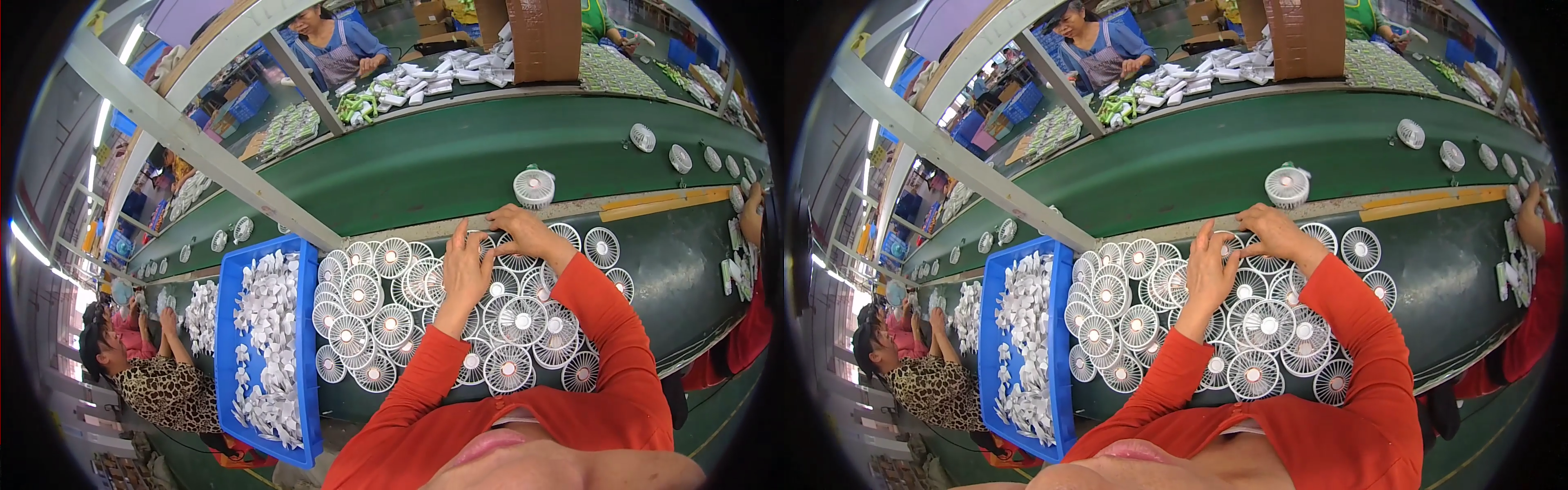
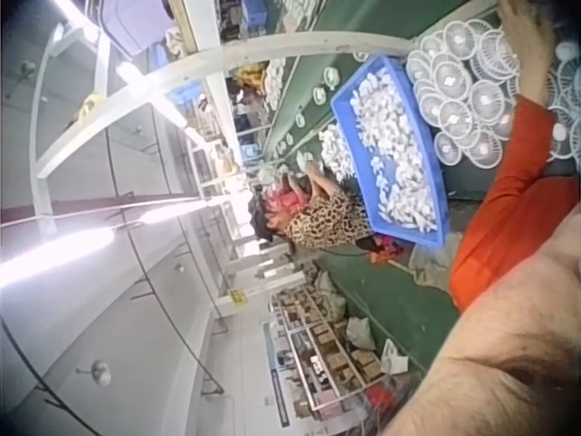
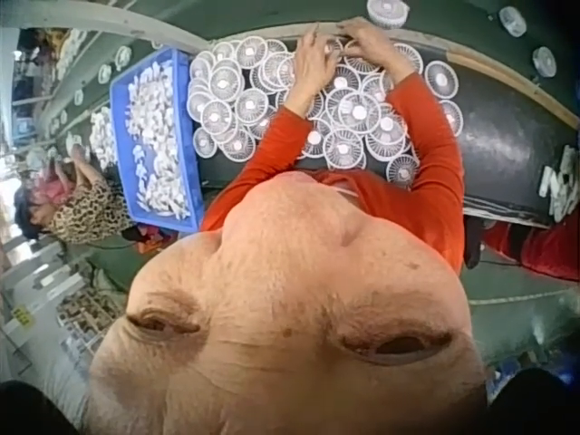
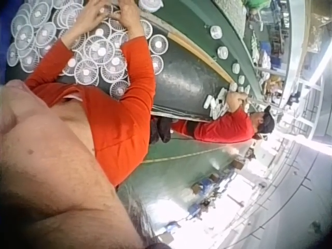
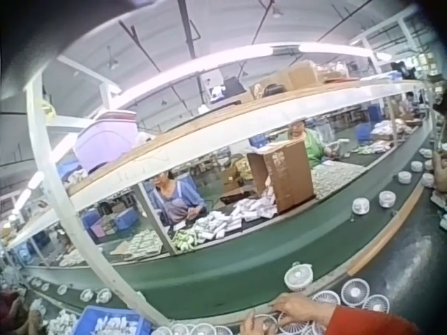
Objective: The person assembles portable fans by hand, fitting fan motor bodies and front covers together and placing the assembled fans onto the conveyor belt.
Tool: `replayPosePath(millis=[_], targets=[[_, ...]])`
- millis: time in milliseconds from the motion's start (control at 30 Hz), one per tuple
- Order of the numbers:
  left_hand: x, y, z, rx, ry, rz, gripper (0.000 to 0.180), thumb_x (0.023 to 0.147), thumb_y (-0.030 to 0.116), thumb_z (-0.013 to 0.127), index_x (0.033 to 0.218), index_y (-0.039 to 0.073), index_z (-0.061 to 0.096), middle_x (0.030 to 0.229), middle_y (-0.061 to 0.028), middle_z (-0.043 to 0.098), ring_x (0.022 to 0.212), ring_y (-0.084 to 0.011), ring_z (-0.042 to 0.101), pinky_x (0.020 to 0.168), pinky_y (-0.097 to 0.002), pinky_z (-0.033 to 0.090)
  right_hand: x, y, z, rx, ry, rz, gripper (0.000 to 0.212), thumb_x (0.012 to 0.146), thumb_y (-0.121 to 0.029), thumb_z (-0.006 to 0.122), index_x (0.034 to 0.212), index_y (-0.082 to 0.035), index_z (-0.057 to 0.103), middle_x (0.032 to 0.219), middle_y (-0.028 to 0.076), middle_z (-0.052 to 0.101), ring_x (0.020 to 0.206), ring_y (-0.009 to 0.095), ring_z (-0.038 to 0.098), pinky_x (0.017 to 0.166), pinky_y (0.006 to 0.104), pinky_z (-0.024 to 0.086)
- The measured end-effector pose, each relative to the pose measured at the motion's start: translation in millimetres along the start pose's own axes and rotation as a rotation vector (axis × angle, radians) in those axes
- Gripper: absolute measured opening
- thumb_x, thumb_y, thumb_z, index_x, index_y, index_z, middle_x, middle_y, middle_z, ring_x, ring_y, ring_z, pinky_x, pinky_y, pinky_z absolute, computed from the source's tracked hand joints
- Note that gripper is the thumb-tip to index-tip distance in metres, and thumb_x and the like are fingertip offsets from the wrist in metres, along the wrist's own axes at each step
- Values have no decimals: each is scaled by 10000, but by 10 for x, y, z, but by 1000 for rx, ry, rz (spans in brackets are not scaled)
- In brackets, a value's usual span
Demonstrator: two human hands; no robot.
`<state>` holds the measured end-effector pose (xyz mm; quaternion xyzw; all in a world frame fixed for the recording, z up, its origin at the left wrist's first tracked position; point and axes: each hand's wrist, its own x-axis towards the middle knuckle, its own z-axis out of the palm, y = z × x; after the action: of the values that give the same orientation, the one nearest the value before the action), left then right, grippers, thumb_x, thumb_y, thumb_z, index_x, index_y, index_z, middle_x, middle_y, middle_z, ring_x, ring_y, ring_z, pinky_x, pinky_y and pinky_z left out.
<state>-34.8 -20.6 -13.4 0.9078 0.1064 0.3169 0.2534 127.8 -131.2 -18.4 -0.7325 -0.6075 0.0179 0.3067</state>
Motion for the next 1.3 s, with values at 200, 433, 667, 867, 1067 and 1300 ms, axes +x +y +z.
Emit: replayPosePath(millis=[200,433,667,867,1067,1300], targets=[[28,13,85,6,-15,5,306,812,166,690,1081,58,591,1353,-222,450,1094,-384,555,866,-458,468,-33,63,-63,-31,25,-37,382,660,-342,800,758,-22,613,1094,141,657,1051,313,570,864,408,465],[-74,-107,-105,29,-11,-58,312,811,176,692,1084,59,595,1349,-220,459,1027,-389,588,823,-464,479,150,-172,17,15,78,35,376,679,-320,784,867,-47,605,852,127,630,833,340,617,710,416,490],[4,121,121,-61,-65,-29,360,787,158,704,1113,61,588,1342,-231,468,1054,-406,575,884,-465,478,-231,77,-227,-10,-5,119,397,590,-358,840,793,-57,680,841,117,594,858,308,601,722,409,490],[-68,-94,-124,8,-63,-131,351,767,127,710,1093,44,612,1330,-250,472,1035,-402,584,856,-468,476,40,41,-127,-14,-122,-53,435,554,-275,855,854,-43,643,1014,136,576,1006,336,536,854,399,453],[-4,-16,16,6,-57,-76,324,771,146,719,1063,62,606,1322,-242,478,1037,-394,581,838,-469,468,13,82,-217,21,-8,180,327,620,-212,819,819,-47,618,984,109,579,929,305,571,785,378,478],[-16,4,-10,-21,-39,-29,309,778,126,710,1067,66,616,1331,-229,483,1054,-388,577,850,-463,466,-56,70,-294,-32,-55,142,567,608,-282,839,1096,-71,643,1195,95,605,1084,318,552,923,401,452]])
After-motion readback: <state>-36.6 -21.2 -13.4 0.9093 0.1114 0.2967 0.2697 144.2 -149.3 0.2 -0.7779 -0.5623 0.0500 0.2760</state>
